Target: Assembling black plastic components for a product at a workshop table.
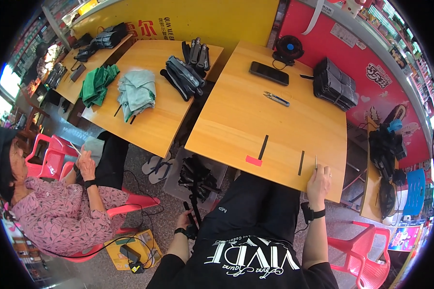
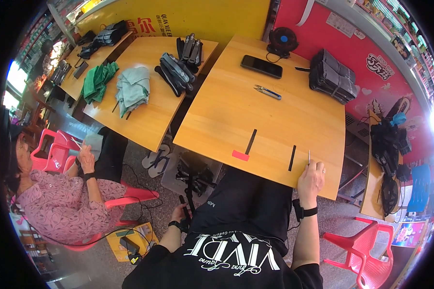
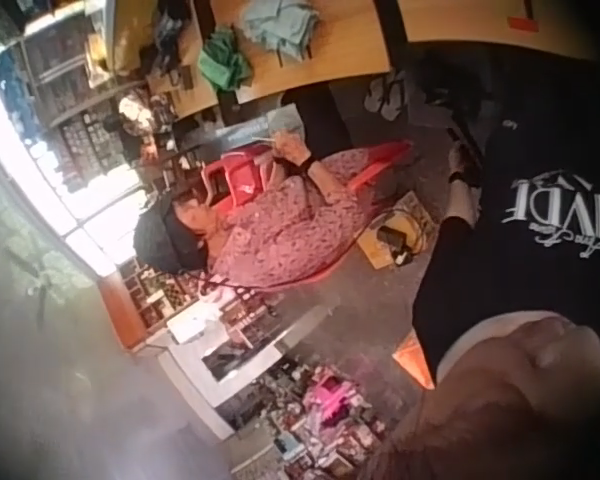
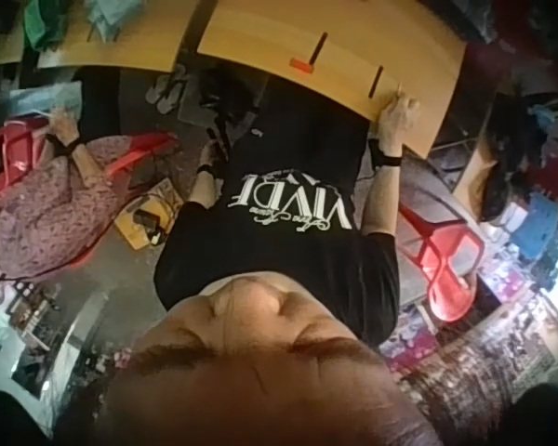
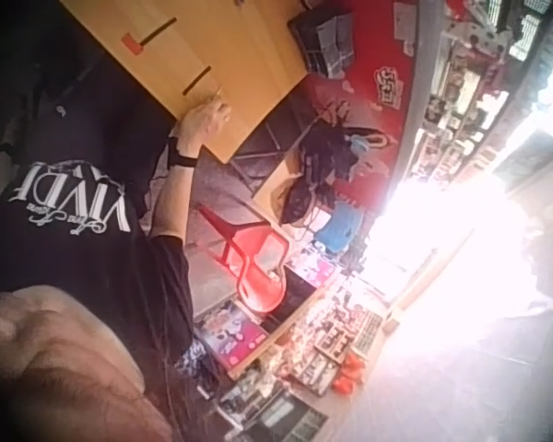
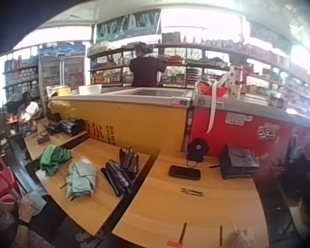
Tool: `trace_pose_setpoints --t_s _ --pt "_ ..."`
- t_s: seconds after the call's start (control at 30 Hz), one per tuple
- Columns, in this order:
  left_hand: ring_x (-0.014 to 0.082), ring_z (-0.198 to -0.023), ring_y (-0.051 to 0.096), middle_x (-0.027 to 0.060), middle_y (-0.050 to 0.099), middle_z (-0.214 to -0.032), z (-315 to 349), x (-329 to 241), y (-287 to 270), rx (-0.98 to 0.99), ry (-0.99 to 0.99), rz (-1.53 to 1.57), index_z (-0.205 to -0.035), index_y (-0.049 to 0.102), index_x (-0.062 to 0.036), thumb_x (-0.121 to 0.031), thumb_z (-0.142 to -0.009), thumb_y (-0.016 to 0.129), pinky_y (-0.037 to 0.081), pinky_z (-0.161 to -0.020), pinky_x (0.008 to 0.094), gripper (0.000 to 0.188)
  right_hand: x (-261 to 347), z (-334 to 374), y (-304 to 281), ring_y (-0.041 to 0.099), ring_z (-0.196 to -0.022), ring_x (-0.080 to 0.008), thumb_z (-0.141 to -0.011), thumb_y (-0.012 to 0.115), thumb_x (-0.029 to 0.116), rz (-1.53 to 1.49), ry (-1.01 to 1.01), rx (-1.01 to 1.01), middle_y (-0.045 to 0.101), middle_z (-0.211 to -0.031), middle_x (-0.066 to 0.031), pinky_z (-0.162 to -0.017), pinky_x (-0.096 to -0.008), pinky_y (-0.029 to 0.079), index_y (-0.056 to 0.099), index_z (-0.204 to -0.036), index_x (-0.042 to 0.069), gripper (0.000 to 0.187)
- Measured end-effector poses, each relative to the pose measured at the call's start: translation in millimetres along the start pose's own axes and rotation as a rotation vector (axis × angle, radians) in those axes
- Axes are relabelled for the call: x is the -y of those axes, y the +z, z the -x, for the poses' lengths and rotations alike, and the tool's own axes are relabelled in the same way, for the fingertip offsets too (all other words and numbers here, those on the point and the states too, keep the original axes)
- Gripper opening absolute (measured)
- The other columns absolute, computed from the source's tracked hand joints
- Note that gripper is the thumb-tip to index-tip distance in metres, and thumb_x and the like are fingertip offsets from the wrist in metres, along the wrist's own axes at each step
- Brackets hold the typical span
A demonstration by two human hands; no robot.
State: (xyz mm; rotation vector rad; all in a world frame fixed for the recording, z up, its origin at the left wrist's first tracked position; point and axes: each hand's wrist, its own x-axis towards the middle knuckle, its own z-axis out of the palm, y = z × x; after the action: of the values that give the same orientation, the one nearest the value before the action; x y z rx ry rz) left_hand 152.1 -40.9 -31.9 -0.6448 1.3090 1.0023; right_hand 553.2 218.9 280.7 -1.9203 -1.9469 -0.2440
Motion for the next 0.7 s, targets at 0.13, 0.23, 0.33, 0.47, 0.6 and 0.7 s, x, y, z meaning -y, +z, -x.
trace_pose_setpoints --t_s 0.13,0.23,0.33,0.47,0.6,0.7 --pt "0.0245 -0.065 0.056 0.0053 0.055 -0.074 -24.4 -7.0 26.4 0.221 0.122 0.117 -0.095 0.058 -0.0100 -0.022 -0.084 0.065 0.049 -0.061 0.0374 0.018 -2.5 1.6 -1.0 0.054 -0.092 -0.0361 -0.083 0.058 0.002 0.026 -0.018 -0.002 0.052 -0.094 -0.0170 -0.076 -0.0442 0.046 0.059 -0.103 -0.002 0.020" --pt "0.0234 -0.059 0.054 0.0058 0.054 -0.073 -44.2 -19.7 33.7 -0.020 0.227 0.119 -0.090 0.055 -0.0080 -0.019 -0.086 0.066 0.045 -0.053 0.0362 0.017 -2.3 2.1 2.0 0.053 -0.092 -0.0361 -0.083 0.057 0.001 0.017 -0.024 -0.008 0.052 -0.094 -0.0170 -0.076 -0.0441 0.046 0.059 -0.104 -0.001 0.021" --pt "0.0226 -0.061 0.054 0.0037 0.053 -0.070 -61.5 -34.7 23.1 0.000 0.269 0.093 -0.085 0.058 -0.0098 -0.020 -0.087 0.066 0.046 -0.058 0.0368 0.013 -2.4 1.5 3.8 0.053 -0.092 -0.0360 -0.083 0.057 0.001 -0.016 -0.050 -0.028 0.052 -0.094 -0.0170 -0.076 -0.0440 0.045 0.059 -0.104 -0.001 0.021" --pt "0.0221 -0.059 0.055 0.0037 0.055 -0.068 -69.3 -55.8 24.2 0.016 0.333 0.032 -0.083 0.058 -0.0086 -0.019 -0.087 0.067 0.046 -0.053 0.0366 0.014 -3.3 1.3 3.5 0.053 -0.091 -0.0361 -0.083 0.056 0.000 -0.038 -0.051 -0.017 0.051 -0.093 -0.0170 -0.075 -0.0442 0.045 0.059 -0.103 -0.001 0.020" --pt "0.0225 -0.057 0.056 0.0048 0.056 -0.068 -56.9 -61.0 30.8 0.011 0.294 -0.032 -0.084 0.058 -0.0079 -0.020 -0.087 0.066 0.046 -0.050 0.0375 0.014 -3.6 1.9 6.3 0.053 -0.090 -0.0362 -0.083 0.056 0.000 -0.053 -0.064 -0.043 0.051 -0.094 -0.0170 -0.075 -0.0440 0.045 0.058 -0.102 -0.001 0.020" --pt "0.0232 -0.054 0.056 0.0054 0.055 -0.066 -22.3 -71.2 50.8 -0.022 0.260 -0.287 -0.086 0.058 -0.0059 -0.017 -0.088 0.063 0.046 -0.050 0.0377 0.013 -4.8 2.0 5.2 0.053 -0.091 -0.0364 -0.083 0.056 0.000 -0.034 -0.061 -0.024 0.051 -0.094 -0.0171 -0.075 -0.0441 0.044 0.058 -0.103 0.000 0.020"
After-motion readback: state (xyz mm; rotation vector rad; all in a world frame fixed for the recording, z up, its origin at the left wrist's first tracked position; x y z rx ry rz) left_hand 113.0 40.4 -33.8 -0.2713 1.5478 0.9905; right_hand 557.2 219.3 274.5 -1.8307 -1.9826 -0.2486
